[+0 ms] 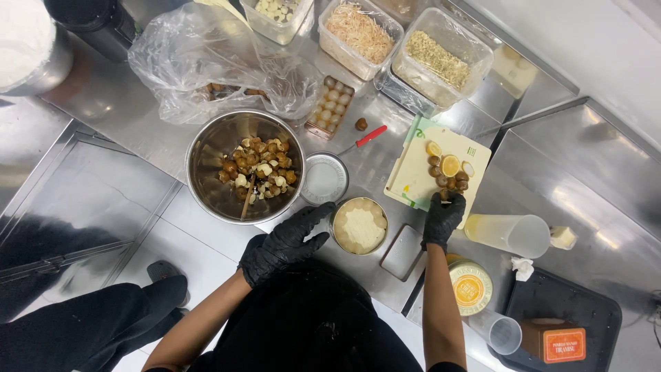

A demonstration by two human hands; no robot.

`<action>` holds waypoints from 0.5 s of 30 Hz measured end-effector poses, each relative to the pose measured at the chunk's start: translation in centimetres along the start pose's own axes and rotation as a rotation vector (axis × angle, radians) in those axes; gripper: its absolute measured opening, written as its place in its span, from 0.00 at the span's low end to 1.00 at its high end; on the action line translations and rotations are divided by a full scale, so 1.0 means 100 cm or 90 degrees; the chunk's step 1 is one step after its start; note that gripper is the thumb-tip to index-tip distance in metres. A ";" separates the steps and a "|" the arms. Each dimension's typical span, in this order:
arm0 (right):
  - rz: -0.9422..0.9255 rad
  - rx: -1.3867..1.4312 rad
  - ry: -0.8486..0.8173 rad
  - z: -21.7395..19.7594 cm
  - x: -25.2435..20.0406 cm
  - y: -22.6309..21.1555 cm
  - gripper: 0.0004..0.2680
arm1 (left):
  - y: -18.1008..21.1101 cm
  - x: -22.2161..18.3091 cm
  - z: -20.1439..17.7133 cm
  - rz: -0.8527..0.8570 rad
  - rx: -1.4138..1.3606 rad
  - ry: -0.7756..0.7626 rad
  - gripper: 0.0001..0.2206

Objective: Peeling the skins off cooked chestnuts and placing them into a metal bowl on a commercial kitchen counter.

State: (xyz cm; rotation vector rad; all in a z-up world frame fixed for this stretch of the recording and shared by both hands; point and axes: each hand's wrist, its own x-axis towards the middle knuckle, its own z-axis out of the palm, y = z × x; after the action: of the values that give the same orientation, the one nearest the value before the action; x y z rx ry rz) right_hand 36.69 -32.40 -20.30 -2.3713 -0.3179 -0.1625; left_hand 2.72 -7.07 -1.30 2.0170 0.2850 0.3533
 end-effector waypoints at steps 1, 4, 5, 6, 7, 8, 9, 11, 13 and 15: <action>-0.002 0.001 -0.001 -0.008 -0.012 -0.026 0.10 | -0.002 0.000 0.004 -0.001 0.001 0.003 0.29; -0.007 0.290 0.018 -0.032 -0.046 -0.101 0.15 | -0.016 0.004 0.020 -0.232 -0.162 -0.094 0.28; -0.036 0.376 -0.045 -0.039 -0.062 -0.125 0.18 | -0.026 0.002 0.028 -0.242 -0.279 -0.085 0.28; -0.065 0.462 -0.108 -0.045 -0.078 -0.149 0.20 | -0.035 0.001 0.035 -0.250 -0.395 -0.075 0.29; -0.066 0.463 -0.110 -0.048 -0.091 -0.164 0.20 | -0.023 0.010 0.029 -0.250 -0.394 -0.073 0.29; -0.108 0.498 -0.165 -0.051 -0.104 -0.179 0.19 | -0.010 0.018 0.024 -0.266 -0.486 -0.062 0.28; -0.149 0.532 -0.221 -0.054 -0.119 -0.194 0.18 | 0.002 0.026 0.018 -0.282 -0.579 -0.050 0.28; -0.261 0.435 -0.224 -0.072 -0.127 -0.231 0.18 | 0.006 0.025 0.019 -0.209 -0.561 -0.002 0.23; -0.376 0.336 -0.221 -0.084 -0.126 -0.258 0.18 | 0.016 0.028 0.006 -0.130 -0.538 0.048 0.17; -0.251 0.360 -0.336 -0.091 -0.125 -0.271 0.15 | 0.034 0.028 -0.017 -0.117 -0.448 0.053 0.17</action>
State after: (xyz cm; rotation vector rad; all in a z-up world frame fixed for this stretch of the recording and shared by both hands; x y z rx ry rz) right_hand 17.00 -21.79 1.52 -1.7338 -0.9470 0.3397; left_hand 4.90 -6.21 2.83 1.2779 0.3377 0.3595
